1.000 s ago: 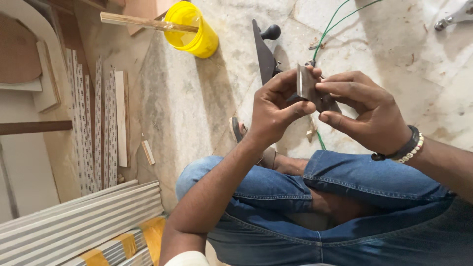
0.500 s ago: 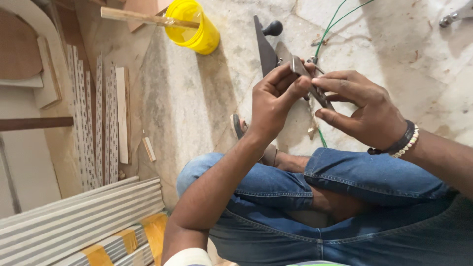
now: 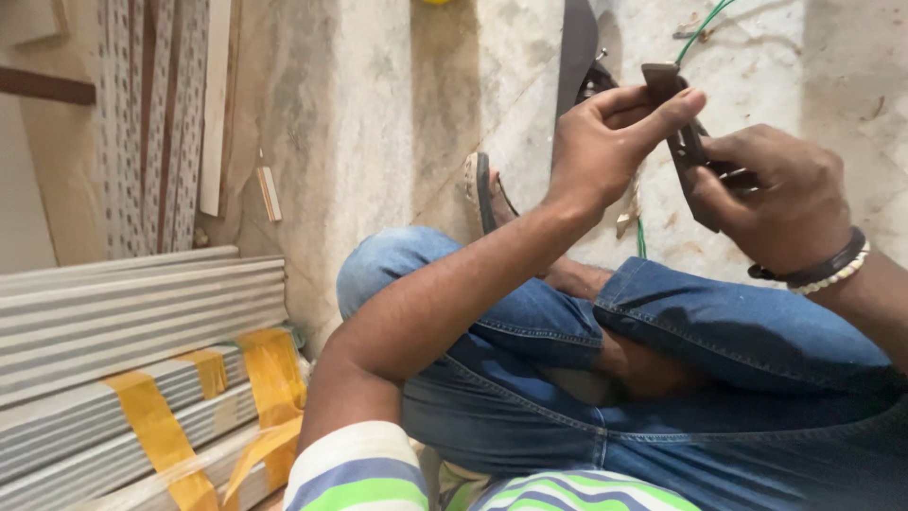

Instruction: The person disassembles a hand plane by removing the lever cap and blade, then handles a screwdriver to adjust screws on the plane body while another person assists.

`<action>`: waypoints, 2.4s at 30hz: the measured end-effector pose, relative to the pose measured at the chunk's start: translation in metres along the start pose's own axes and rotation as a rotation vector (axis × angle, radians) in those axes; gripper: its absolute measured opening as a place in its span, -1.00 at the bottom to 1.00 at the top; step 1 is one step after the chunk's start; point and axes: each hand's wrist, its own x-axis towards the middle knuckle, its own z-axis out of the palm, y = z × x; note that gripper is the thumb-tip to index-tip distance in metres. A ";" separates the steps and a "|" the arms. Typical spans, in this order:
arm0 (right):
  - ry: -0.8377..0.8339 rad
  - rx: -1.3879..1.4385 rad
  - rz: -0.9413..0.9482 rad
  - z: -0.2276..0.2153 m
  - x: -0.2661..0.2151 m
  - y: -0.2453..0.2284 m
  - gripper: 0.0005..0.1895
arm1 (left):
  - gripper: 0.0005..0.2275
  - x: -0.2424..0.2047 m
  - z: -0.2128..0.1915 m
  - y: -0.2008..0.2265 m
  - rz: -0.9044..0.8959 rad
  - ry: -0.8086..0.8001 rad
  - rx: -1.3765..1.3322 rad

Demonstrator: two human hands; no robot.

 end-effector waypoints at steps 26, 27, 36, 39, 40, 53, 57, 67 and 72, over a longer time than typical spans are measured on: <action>-0.049 0.670 0.245 -0.015 -0.001 0.022 -0.74 | -0.70 0.006 -0.016 0.017 0.178 -0.207 -0.123; -0.049 0.692 0.236 -0.015 -0.001 0.021 -0.74 | -0.70 0.005 -0.015 0.018 0.179 -0.206 -0.114; -0.062 0.661 0.272 -0.018 -0.001 0.016 -0.76 | -0.70 0.003 -0.018 0.023 0.213 -0.220 -0.028; -0.047 0.705 0.232 -0.016 -0.001 0.017 -0.76 | -0.70 0.003 -0.018 0.023 0.211 -0.220 -0.040; -0.050 0.692 0.236 -0.017 -0.001 0.018 -0.76 | -0.70 0.003 -0.018 0.023 0.209 -0.223 -0.052; -0.431 1.494 0.403 -0.007 0.010 0.029 -0.43 | -0.82 0.004 -0.024 0.024 0.308 -0.444 -0.265; -0.553 1.186 0.419 0.000 -0.004 0.044 -0.47 | -0.88 0.003 -0.035 0.049 0.331 -0.707 -0.208; -0.330 0.913 0.184 -0.030 -0.008 0.014 -0.71 | -0.73 0.001 -0.049 0.089 0.192 -0.907 -0.121; -0.232 0.697 0.418 -0.051 0.003 -0.004 -0.73 | -0.54 0.002 -0.053 0.085 0.172 -0.848 -0.027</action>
